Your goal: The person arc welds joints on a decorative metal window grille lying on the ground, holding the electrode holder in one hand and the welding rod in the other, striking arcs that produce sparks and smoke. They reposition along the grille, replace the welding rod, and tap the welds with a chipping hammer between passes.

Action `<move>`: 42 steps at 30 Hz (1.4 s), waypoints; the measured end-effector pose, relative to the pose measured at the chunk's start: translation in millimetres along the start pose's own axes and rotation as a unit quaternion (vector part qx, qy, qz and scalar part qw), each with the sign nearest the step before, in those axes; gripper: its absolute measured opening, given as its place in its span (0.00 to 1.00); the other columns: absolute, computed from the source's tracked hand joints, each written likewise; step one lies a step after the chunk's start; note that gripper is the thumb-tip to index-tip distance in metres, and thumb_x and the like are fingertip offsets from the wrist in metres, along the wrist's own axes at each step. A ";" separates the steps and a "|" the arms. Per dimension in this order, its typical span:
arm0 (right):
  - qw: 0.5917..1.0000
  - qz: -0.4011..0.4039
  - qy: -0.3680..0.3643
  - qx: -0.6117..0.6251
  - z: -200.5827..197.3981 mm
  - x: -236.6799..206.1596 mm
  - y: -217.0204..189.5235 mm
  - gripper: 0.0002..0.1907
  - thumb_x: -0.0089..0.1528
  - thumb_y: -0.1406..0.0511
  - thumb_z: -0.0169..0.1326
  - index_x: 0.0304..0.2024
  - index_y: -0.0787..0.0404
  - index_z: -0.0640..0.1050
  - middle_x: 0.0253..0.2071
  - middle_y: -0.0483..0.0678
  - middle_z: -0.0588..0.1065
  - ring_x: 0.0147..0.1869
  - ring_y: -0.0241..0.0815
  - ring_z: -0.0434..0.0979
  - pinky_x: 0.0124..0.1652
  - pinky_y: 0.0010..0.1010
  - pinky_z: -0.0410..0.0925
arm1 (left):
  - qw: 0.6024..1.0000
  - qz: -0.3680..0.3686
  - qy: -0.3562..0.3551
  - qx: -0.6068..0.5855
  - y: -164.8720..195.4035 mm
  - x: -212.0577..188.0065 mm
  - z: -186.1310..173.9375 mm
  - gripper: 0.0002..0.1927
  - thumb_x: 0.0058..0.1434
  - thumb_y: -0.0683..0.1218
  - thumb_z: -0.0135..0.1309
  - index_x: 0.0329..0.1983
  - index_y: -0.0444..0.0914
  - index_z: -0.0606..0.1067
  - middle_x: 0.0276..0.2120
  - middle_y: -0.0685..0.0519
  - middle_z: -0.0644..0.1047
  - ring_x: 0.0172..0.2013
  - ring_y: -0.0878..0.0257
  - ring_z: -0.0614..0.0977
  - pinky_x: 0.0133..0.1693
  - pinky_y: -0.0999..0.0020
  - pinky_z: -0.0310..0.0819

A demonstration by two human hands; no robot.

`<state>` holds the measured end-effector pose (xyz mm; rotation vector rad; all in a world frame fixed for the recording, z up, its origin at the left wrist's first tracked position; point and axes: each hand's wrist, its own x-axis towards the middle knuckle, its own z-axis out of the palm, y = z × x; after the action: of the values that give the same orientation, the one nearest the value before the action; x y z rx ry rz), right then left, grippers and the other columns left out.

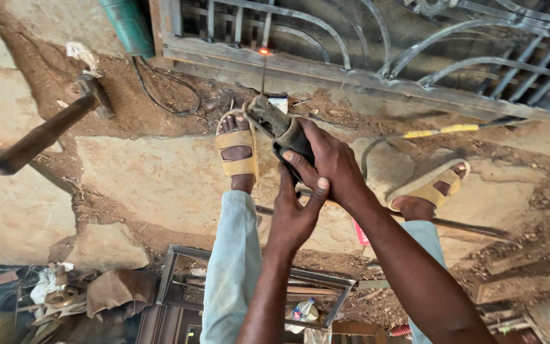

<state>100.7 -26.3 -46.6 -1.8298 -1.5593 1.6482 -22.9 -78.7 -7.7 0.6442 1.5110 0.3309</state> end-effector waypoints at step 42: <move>0.977 0.084 0.136 0.138 17.9 -59.5 91.5 0.28 0.66 0.54 0.60 0.60 0.64 0.68 0.38 0.58 0.80 0.40 0.56 0.85 0.38 0.42 0.74 | 0.969 -0.068 -0.109 0.213 -34.3 -2.2 51.7 0.60 0.63 0.63 0.57 0.76 0.26 0.33 0.75 0.27 0.50 0.75 0.41 0.54 0.70 0.58 0.52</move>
<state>146.7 -118.9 -85.8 -1.9758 -1.0342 1.5131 21.3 -116.8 -28.9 0.8778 1.4120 -0.1739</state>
